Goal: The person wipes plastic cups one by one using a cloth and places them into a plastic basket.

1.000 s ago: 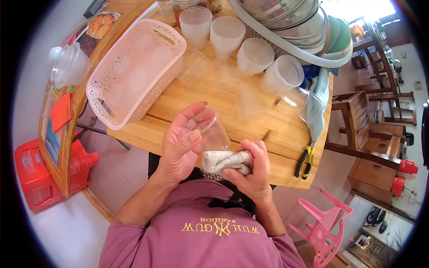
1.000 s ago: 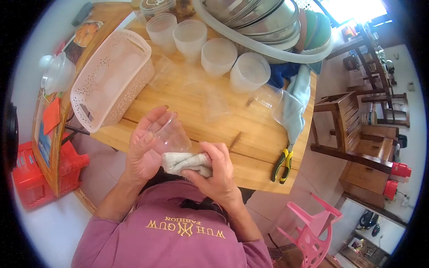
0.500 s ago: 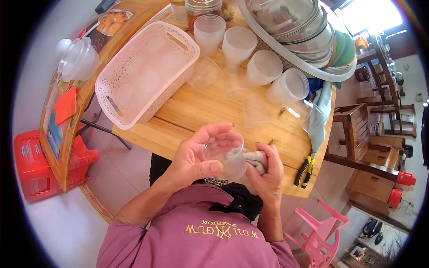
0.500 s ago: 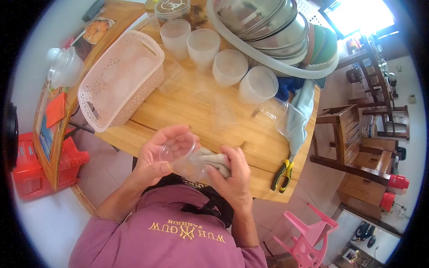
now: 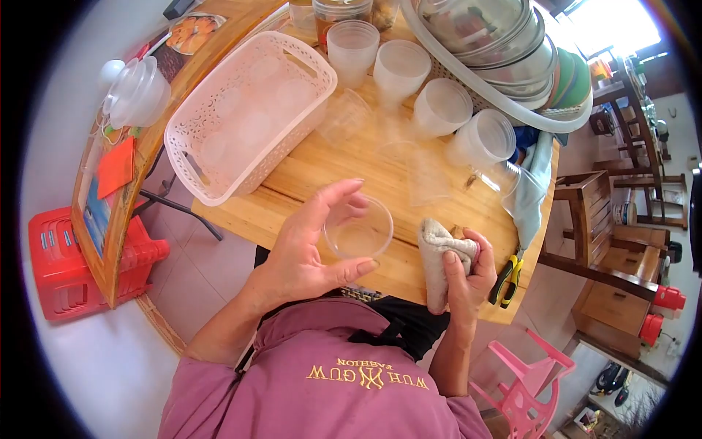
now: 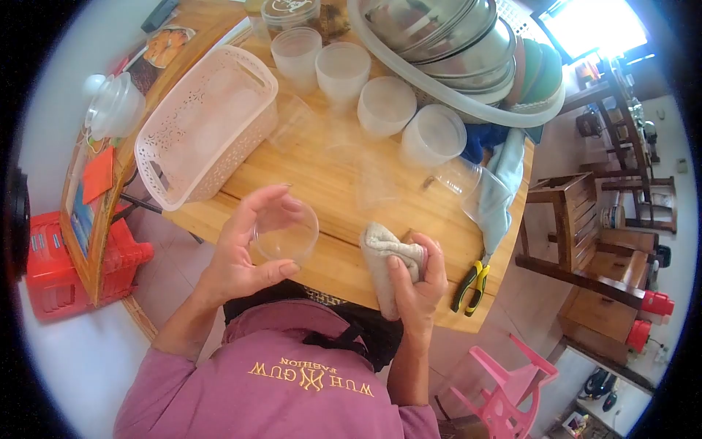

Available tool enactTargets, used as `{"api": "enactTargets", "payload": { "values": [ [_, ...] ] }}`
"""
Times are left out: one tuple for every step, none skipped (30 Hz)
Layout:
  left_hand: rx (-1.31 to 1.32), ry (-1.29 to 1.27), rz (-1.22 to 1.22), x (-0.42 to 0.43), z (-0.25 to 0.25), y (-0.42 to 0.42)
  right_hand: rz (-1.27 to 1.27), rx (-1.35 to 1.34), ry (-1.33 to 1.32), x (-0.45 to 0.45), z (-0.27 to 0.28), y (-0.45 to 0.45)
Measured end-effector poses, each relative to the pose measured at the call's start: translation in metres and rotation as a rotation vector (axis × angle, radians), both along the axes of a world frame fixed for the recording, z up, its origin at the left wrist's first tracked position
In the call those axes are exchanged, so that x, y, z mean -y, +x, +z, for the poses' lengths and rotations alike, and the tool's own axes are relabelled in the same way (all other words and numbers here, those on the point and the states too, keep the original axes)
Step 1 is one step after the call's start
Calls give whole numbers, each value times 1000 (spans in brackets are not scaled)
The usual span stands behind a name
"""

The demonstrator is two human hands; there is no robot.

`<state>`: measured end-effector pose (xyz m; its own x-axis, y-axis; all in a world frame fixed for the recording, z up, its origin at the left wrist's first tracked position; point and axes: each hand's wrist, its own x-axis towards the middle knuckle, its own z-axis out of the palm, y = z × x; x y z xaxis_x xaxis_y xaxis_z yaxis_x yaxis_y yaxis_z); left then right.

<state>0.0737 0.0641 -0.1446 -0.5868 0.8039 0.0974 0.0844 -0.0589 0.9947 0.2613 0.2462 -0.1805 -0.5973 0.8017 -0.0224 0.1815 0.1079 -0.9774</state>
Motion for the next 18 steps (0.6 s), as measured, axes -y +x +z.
{"api": "enactTargets", "payload": {
  "values": [
    [5,-3,-5,1,0,0,5,22,16,0,-2,0],
    [-173,-81,30,4,1,-2,8,44,32,1,-4,1],
    [-352,-159,66,6,1,-4,3,47,28,1,-7,2],
    [-350,-163,62,9,-3,-5,2,38,11,2,-10,2],
    [-413,-112,106,12,-11,-6,2,27,-5,2,-12,2],
    [-477,-61,151,15,-18,-7,1,28,-9,2,-13,2],
    [-477,-64,150,17,-24,-8,2,21,-15,2,-13,2],
    [-491,-121,149,19,-29,-9,5,12,-19,2,-12,2],
    [-506,-177,149,20,-31,-9,6,10,-19,1,-13,1],
    [-506,-178,148,20,-30,-10,8,26,-12,1,-13,2],
    [-628,-194,139,19,-28,-9,10,43,-5,1,-13,3],
    [-749,-210,130,19,-26,-9,8,48,-7,1,-14,4],
    [-747,-212,131,18,-20,-9,6,37,-15,1,-14,4],
    [-739,-295,89,15,-12,-10,3,24,-24,1,-15,3],
    [-732,-377,46,12,-5,-11,4,23,-25,1,-15,2],
    [-732,-376,44,9,1,-12,8,36,-7,1,-16,2],
    [-741,-454,16,5,5,-13,10,49,13,0,-16,3],
    [-748,-533,-12,2,7,-15,7,51,13,0,-16,3]
  ]
}}
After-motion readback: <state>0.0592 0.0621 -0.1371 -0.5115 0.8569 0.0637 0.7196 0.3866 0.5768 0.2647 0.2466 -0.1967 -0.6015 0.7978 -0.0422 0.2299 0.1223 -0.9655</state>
